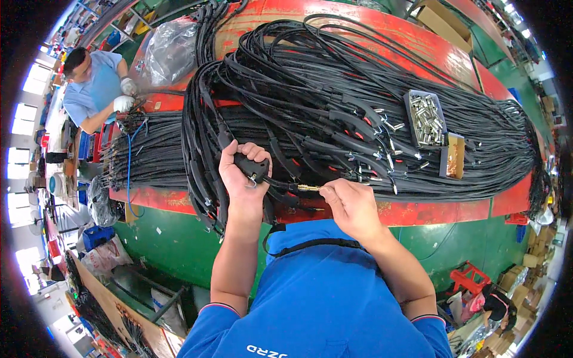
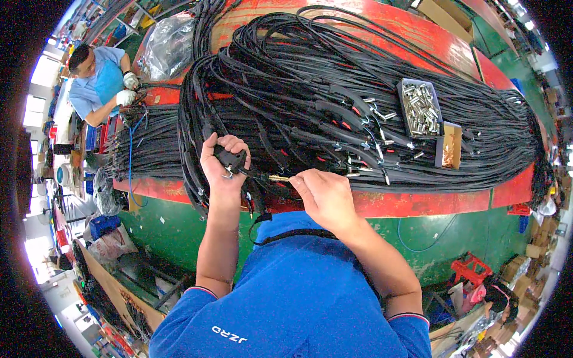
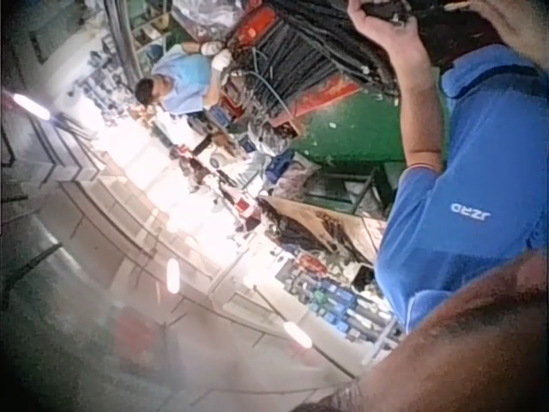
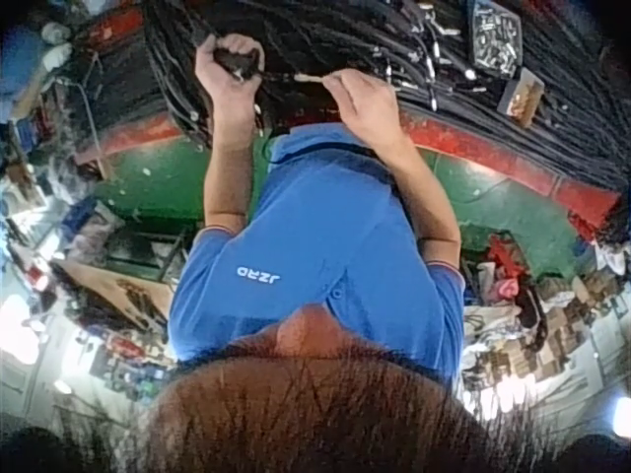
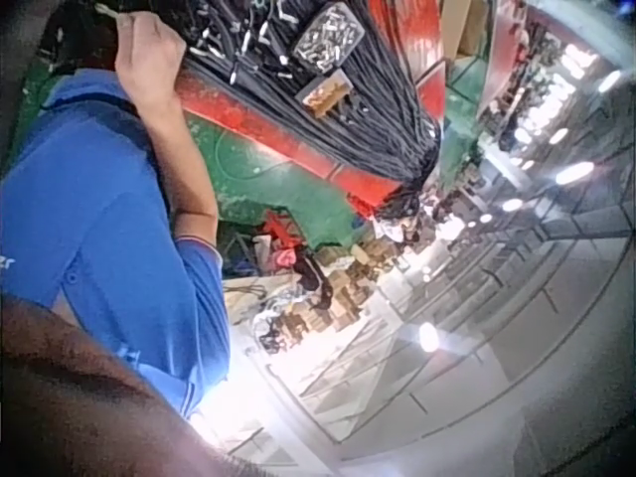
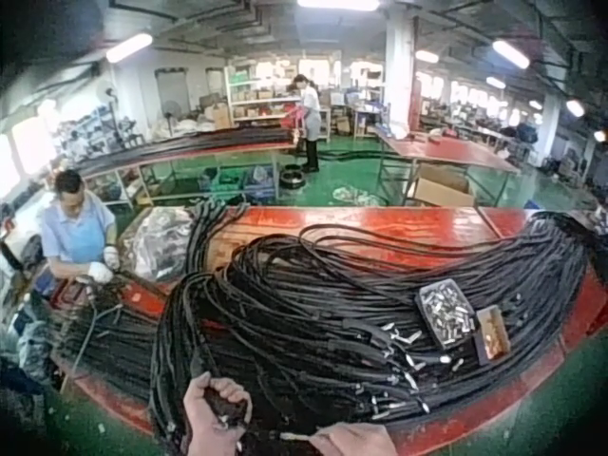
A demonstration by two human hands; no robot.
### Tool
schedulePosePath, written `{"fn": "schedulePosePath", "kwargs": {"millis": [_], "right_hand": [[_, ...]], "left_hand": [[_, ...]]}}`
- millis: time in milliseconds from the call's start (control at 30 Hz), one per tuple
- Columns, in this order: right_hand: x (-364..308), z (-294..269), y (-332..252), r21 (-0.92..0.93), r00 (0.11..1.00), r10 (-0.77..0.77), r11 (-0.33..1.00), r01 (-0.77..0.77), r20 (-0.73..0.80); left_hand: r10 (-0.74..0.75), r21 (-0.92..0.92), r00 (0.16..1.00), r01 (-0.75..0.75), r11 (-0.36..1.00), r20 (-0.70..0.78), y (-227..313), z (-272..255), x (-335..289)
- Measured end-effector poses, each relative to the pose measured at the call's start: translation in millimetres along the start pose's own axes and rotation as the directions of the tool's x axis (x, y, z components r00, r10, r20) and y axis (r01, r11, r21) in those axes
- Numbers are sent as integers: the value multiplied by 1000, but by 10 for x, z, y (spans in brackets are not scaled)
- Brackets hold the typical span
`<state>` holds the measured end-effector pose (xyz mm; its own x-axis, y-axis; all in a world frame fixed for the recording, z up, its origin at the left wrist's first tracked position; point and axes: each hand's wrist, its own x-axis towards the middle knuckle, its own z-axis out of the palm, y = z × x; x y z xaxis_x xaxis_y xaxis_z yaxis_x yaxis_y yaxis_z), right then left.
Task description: The person assembles electrical connectors onto bundles of black cables by hand, attaching metal terminals to the cables.
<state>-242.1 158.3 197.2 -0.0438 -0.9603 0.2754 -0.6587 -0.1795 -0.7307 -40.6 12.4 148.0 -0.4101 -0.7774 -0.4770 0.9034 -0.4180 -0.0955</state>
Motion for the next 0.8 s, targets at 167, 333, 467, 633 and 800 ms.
{"fn": "schedulePosePath", "kwargs": {"millis": [167, 333, 467, 633, 800], "right_hand": [[50, -58, -97, 69, 999, 32, 997, -29, -33], [71, -43, 8, -81, 983, -178, 981, 174, -50], [33, -52, 35, -110, 993, -115, 987, 116, 18], [84, -60, -5, -72, 986, -158, 985, 155, -46], [93, -34, 35, -115, 970, -235, 967, 228, -56]], "left_hand": [[4, -13, 1000, -4, 1000, -20, 12, -5, -9], [-3, -15, 1000, 2, 1000, -24, -2, 7, -12], [-1, -10, 1000, 1, 1000, -12, 6, 2, -8], [-4, -6, 1000, 4, 1000, -11, 5, -1, -4], [7, -2, 1000, -7, 1000, 1, -9, 21, -16]]}}
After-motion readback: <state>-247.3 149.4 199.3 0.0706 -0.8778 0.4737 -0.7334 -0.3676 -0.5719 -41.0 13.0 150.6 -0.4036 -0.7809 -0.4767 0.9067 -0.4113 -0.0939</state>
